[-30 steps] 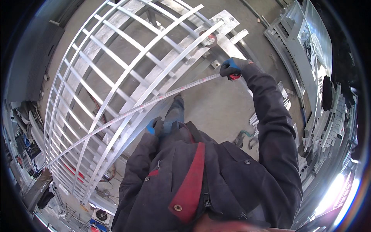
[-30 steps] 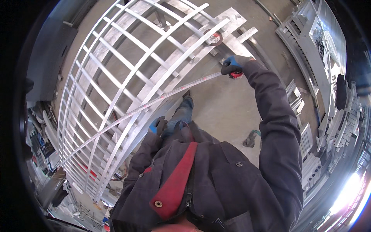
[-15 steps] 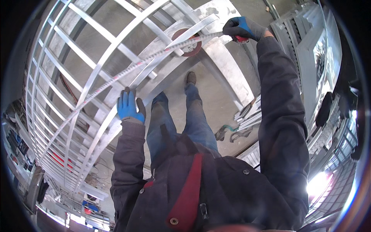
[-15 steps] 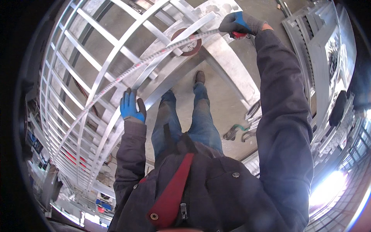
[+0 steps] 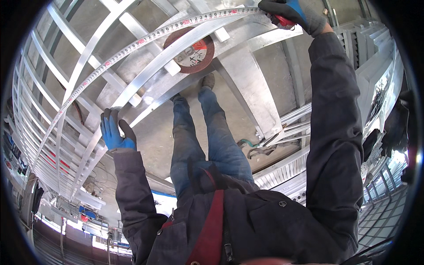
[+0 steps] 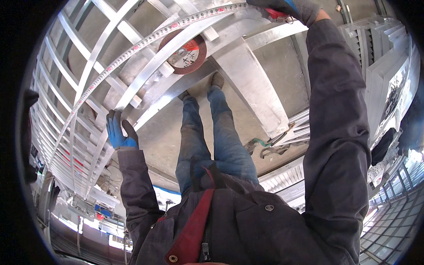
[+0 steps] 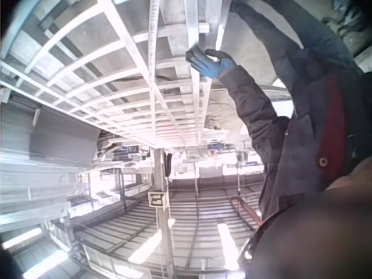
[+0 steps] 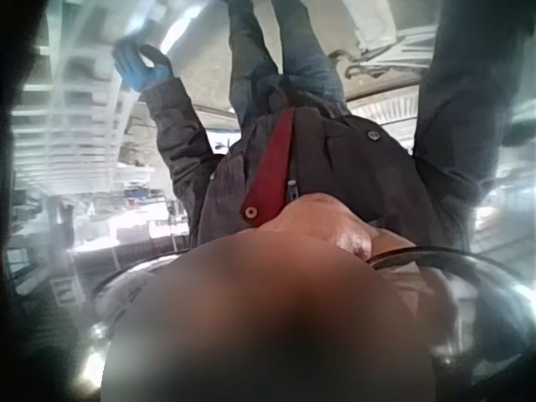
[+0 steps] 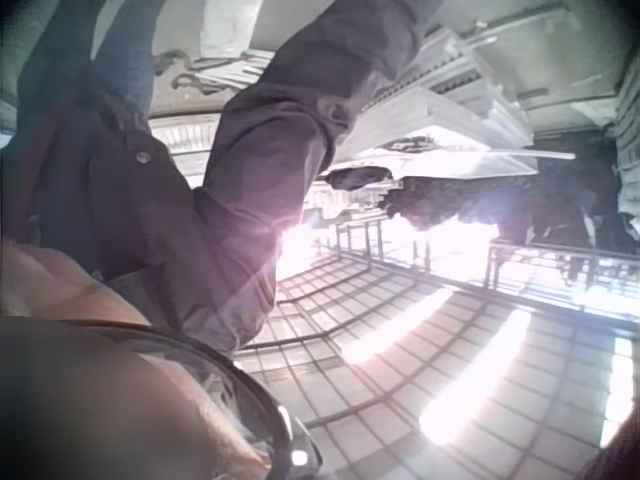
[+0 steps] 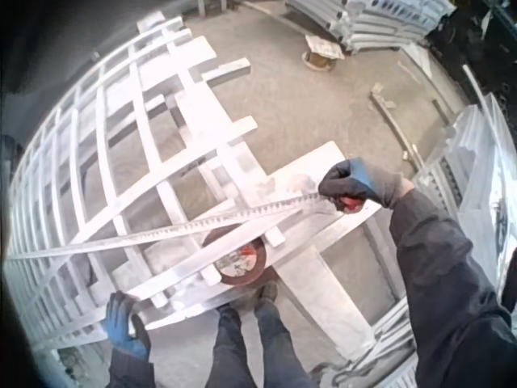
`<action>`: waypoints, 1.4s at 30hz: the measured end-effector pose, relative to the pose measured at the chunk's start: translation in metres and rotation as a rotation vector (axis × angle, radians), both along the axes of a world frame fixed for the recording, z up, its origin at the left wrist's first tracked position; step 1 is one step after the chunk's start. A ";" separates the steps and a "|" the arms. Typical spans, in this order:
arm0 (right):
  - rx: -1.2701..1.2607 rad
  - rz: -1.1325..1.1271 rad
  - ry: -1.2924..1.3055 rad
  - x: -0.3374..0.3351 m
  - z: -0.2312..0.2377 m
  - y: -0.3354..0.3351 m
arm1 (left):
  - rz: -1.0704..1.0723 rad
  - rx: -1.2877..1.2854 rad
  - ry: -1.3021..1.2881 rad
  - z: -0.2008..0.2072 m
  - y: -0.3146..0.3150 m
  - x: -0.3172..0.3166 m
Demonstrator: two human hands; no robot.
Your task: The person uses a tape measure to measure multiple sections of a large white metal frame structure. They repeatedly extend and retract the tape, align it along different bars, and reposition the frame to access various points.
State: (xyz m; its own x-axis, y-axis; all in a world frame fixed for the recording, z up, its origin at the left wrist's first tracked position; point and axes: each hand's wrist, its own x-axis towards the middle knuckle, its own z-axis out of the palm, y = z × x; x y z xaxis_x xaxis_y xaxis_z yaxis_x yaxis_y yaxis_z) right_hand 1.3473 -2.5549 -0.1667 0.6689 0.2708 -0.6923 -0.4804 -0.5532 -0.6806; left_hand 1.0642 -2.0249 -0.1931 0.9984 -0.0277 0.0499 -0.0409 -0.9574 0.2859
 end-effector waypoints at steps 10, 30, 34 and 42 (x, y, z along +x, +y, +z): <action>-0.031 0.043 -0.067 0.003 -0.001 0.000 | 0.025 -0.072 0.009 -0.003 -0.005 0.001; -0.073 0.116 -0.124 -0.003 0.010 0.005 | 0.112 -0.064 -0.061 -0.006 -0.015 0.023; -0.018 0.069 -0.079 -0.003 0.007 0.004 | 0.124 -0.070 -0.053 -0.010 -0.012 0.021; -0.032 0.092 -0.087 -0.003 0.009 0.004 | 0.145 -0.046 0.004 -0.012 -0.007 0.017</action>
